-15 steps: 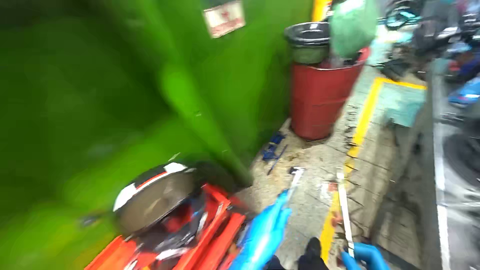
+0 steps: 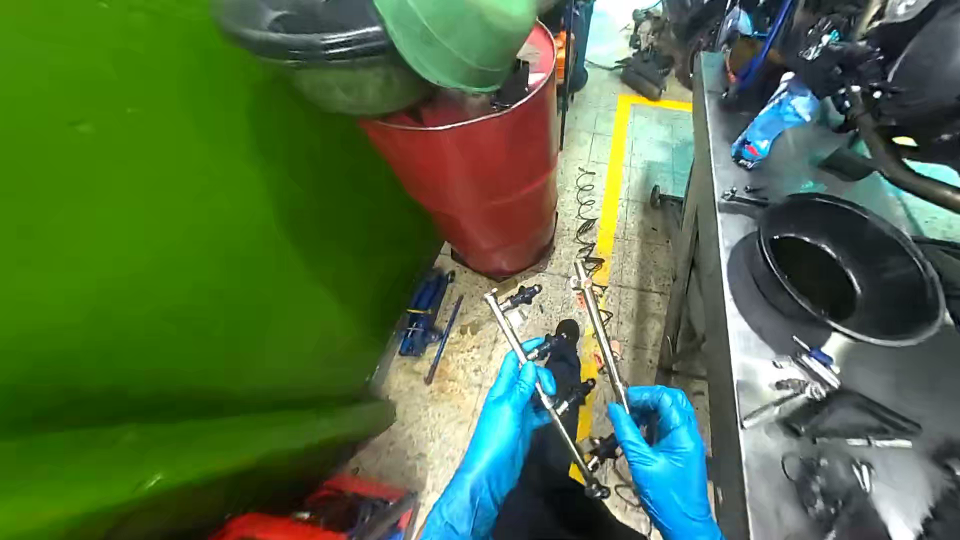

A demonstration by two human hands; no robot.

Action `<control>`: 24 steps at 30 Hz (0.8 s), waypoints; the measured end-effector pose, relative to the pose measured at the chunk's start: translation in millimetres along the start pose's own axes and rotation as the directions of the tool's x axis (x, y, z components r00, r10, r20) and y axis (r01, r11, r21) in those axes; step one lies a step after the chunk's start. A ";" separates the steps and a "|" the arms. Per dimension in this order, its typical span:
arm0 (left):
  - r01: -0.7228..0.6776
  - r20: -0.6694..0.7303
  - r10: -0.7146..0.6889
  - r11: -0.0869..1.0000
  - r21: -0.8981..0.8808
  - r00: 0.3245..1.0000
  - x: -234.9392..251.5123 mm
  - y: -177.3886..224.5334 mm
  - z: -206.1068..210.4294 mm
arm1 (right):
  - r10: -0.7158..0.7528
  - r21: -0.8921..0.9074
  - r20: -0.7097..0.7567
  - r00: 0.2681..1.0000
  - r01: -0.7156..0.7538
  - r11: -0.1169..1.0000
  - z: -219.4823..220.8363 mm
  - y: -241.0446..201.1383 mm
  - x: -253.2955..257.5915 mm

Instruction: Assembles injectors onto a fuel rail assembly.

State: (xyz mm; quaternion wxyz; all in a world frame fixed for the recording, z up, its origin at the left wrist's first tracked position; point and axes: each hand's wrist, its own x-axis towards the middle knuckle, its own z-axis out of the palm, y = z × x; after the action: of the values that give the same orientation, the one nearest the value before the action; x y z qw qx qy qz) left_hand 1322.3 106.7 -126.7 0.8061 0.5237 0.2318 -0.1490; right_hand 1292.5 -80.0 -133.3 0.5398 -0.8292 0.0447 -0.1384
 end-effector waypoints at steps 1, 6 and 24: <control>-0.002 0.028 0.006 0.994 -0.109 1.000 35.8 4.5 20.5 | -0.056 -0.087 -0.043 0.998 0.052 0.995 6.5 9.0 33.4; -0.067 0.131 0.133 0.907 -0.415 0.982 226.7 52.8 134.3 | -0.358 -0.523 -0.109 0.927 0.253 0.814 30.6 44.9 230.8; -0.074 0.243 0.242 0.834 -0.546 0.939 751.2 306.7 476.5 | -0.601 -0.702 0.083 0.795 0.475 0.531 12.4 126.6 830.4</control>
State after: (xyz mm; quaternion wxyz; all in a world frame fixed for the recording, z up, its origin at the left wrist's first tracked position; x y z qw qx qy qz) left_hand 2211.2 -201.8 -122.8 0.9542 0.2697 0.0934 -0.0897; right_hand 2100.8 -306.9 -102.3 0.1140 -0.9256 -0.1199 -0.3405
